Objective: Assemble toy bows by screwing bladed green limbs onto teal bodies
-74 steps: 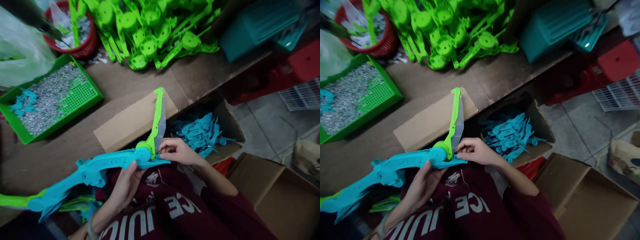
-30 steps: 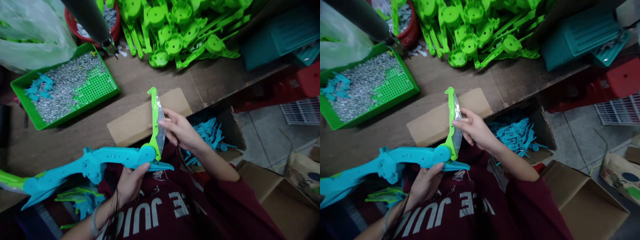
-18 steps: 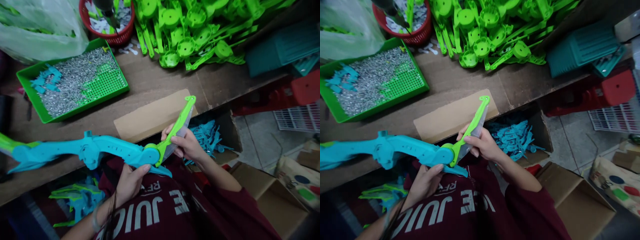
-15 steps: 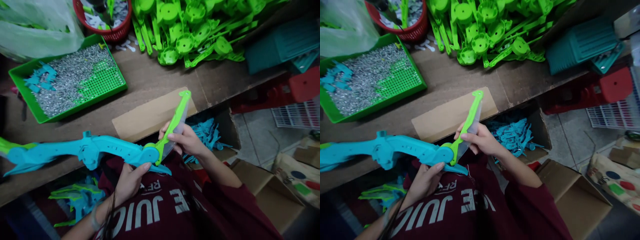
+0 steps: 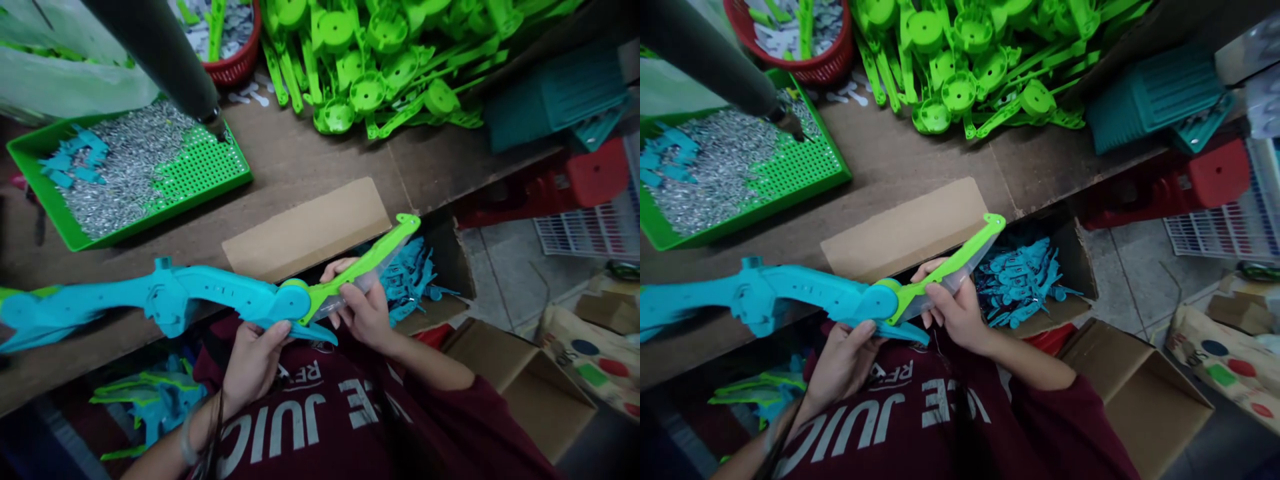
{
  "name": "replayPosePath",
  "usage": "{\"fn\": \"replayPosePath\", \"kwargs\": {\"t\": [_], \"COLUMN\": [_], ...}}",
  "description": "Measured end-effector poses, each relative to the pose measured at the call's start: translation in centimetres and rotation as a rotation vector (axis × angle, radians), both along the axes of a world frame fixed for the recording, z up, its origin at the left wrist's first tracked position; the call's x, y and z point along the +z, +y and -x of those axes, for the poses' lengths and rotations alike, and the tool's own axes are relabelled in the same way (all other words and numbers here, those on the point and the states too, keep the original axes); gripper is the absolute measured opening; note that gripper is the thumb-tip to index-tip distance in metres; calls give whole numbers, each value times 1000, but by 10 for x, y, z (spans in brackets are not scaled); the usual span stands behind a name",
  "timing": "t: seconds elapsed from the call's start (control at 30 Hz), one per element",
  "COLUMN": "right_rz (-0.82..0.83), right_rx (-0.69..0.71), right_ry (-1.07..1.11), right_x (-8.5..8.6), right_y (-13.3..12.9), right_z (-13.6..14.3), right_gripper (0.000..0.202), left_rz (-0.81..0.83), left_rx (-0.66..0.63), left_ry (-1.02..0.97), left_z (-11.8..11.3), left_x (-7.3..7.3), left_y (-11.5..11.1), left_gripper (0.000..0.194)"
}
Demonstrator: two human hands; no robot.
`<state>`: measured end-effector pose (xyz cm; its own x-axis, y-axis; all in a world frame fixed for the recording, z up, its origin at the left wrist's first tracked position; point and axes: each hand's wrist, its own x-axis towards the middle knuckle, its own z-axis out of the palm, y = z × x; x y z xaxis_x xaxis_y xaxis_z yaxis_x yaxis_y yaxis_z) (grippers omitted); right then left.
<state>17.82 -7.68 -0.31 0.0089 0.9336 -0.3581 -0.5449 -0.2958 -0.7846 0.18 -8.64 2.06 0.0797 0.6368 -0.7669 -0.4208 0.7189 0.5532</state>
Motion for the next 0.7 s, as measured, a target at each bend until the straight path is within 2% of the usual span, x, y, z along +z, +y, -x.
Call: {"fn": "replayPosePath", "kwargs": {"t": [0.07,0.17,0.23,0.3,0.37,0.4,0.57,0.63,0.7], "right_rz": [1,-3,4,18,65,107,481,613,670], "right_rx": [1,99,236,430,577,594,372,294,263], "right_ry": [-18,-78,-262,-444,-477,-443,-243,-303,-391], "right_x": [-1,-1,3,6,6,5,-3,-12,-27], "right_y": [0,10,14,13,7,3,-13,-13,-4], "right_z": [1,-8,-17,-21,-21,-19,-18,-34,-60], "right_gripper": [25,28,31,35,43,47,56,56,50], "left_rz": [-1,-19,-44,-93,-143,-160,-201,-241,-279], "left_rx": [-7,2,10,9,9,15,111,128,89], "left_ry": [-12,-22,-43,-61,-60,-51,-84,-160,-217], "left_z": [-1,-6,-12,-17,-23,-27,-50,-56,-51], "left_x": [1,3,3,0,-6,-8,-8,-11,-18], "left_y": [0,2,5,9,12,13,9,12,16], "left_gripper": [36,37,37,34,31,30,30,36,44]}}
